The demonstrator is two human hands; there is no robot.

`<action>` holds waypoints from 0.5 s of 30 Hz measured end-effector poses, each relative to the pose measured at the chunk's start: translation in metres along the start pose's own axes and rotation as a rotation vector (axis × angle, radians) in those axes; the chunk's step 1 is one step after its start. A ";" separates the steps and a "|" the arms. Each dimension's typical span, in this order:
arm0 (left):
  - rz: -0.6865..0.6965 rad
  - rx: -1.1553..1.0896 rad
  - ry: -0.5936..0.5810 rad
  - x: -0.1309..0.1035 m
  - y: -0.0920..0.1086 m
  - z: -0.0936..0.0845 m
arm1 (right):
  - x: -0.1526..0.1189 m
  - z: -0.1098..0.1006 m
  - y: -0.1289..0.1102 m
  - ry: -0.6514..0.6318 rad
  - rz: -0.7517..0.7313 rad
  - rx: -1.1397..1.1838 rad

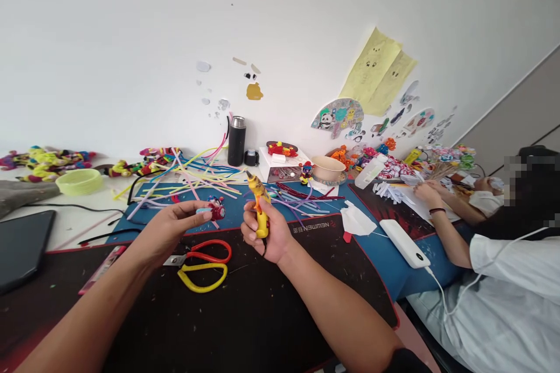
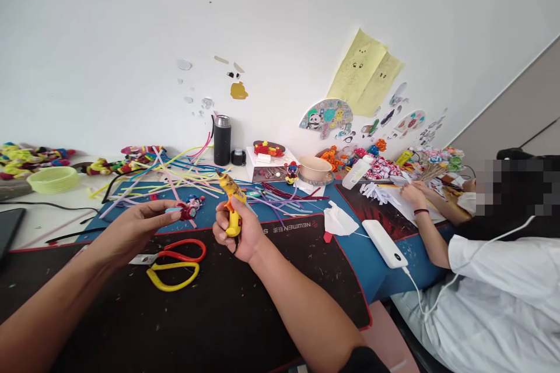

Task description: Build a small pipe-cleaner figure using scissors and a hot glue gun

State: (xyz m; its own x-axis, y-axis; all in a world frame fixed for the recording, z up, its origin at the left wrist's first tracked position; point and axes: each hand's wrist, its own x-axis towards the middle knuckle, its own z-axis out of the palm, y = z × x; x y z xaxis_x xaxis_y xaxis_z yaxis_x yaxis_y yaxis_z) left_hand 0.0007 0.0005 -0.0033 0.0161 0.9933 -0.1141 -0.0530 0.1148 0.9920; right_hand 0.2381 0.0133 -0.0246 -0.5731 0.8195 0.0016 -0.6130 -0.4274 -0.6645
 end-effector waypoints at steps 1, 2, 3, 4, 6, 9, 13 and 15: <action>-0.003 0.008 0.010 0.001 0.000 0.000 | 0.000 -0.002 0.002 0.011 -0.001 -0.013; -0.008 0.017 0.021 0.002 -0.001 0.000 | 0.001 -0.003 0.005 0.034 0.010 -0.034; -0.011 0.027 0.033 0.003 -0.001 0.000 | 0.001 -0.003 0.007 0.060 0.033 -0.057; -0.013 0.040 0.046 0.004 -0.001 -0.001 | 0.001 -0.003 0.009 0.085 0.055 -0.078; -0.010 0.072 0.065 0.005 -0.001 -0.001 | 0.001 0.000 0.011 0.117 0.093 -0.094; -0.003 0.110 0.083 0.005 -0.002 -0.001 | 0.001 0.005 0.009 0.113 0.103 -0.070; -0.012 0.103 0.102 0.006 -0.004 -0.002 | 0.002 0.007 0.007 0.122 0.085 -0.066; -0.017 0.106 0.113 0.006 -0.005 -0.002 | 0.001 0.007 0.008 0.132 0.068 -0.117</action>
State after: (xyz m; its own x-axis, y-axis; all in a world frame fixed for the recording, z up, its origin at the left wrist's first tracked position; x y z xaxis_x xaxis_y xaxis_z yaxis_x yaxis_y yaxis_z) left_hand -0.0009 0.0062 -0.0088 -0.0968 0.9867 -0.1307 0.0519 0.1361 0.9893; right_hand 0.2291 0.0083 -0.0247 -0.5297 0.8367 -0.1392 -0.5035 -0.4423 -0.7422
